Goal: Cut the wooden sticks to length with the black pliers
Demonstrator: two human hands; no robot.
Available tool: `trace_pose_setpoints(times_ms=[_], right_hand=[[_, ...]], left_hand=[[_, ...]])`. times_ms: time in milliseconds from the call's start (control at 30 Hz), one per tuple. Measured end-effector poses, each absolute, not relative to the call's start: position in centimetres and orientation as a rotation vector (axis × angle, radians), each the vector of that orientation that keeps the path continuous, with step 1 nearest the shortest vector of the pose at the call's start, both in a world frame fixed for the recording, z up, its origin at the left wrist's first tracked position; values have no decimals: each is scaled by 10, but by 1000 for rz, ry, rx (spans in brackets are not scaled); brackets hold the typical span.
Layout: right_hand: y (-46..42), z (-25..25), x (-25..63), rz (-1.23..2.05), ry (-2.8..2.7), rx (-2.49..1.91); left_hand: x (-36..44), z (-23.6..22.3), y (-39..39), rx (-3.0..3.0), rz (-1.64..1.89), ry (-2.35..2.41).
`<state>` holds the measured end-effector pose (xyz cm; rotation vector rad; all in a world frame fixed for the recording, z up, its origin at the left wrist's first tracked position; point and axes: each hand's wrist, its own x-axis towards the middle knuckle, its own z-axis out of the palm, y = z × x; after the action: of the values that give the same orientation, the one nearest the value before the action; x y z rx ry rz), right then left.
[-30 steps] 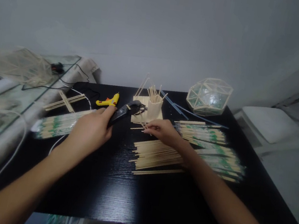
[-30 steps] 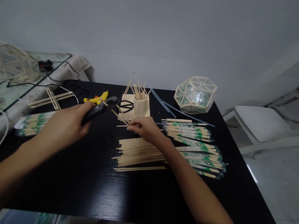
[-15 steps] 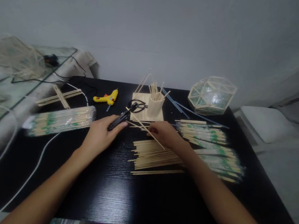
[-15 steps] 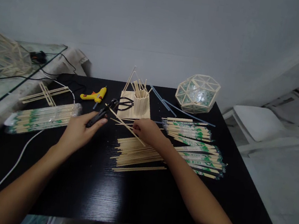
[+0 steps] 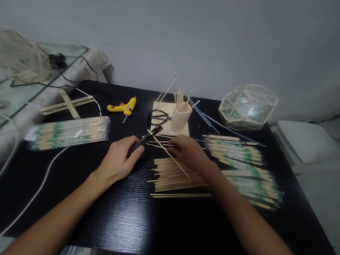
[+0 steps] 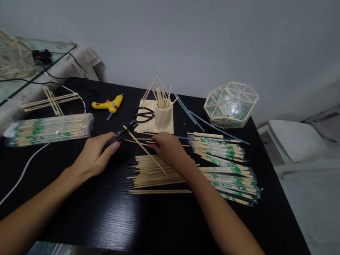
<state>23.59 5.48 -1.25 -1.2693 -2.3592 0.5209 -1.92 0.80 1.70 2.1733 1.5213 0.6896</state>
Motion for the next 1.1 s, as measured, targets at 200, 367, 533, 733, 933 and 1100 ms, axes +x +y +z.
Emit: trace_pose_setpoints(times_ms=[200, 367, 533, 733, 933, 1100], right_hand=[[41, 11, 224, 861, -1973, -1179], [29, 18, 212, 1274, -1705, -1036], [23, 16, 205, 1044, -1745, -1107], [19, 14, 202, 859, -1796, -1124], [16, 13, 202, 830, -1842, -1090], [16, 18, 204, 925, -1847, -1066]], left_hand=[[-17, 7, 6, 2201, 677, 1572], [-15, 1, 6, 2261, 713, 1549], [-11, 0, 3, 2287, 637, 1593], [-8, 3, 0, 2241, 523, 1669], [-9, 5, -2, 2220, 574, 1633], [-11, 4, -3, 2225, 649, 1566]])
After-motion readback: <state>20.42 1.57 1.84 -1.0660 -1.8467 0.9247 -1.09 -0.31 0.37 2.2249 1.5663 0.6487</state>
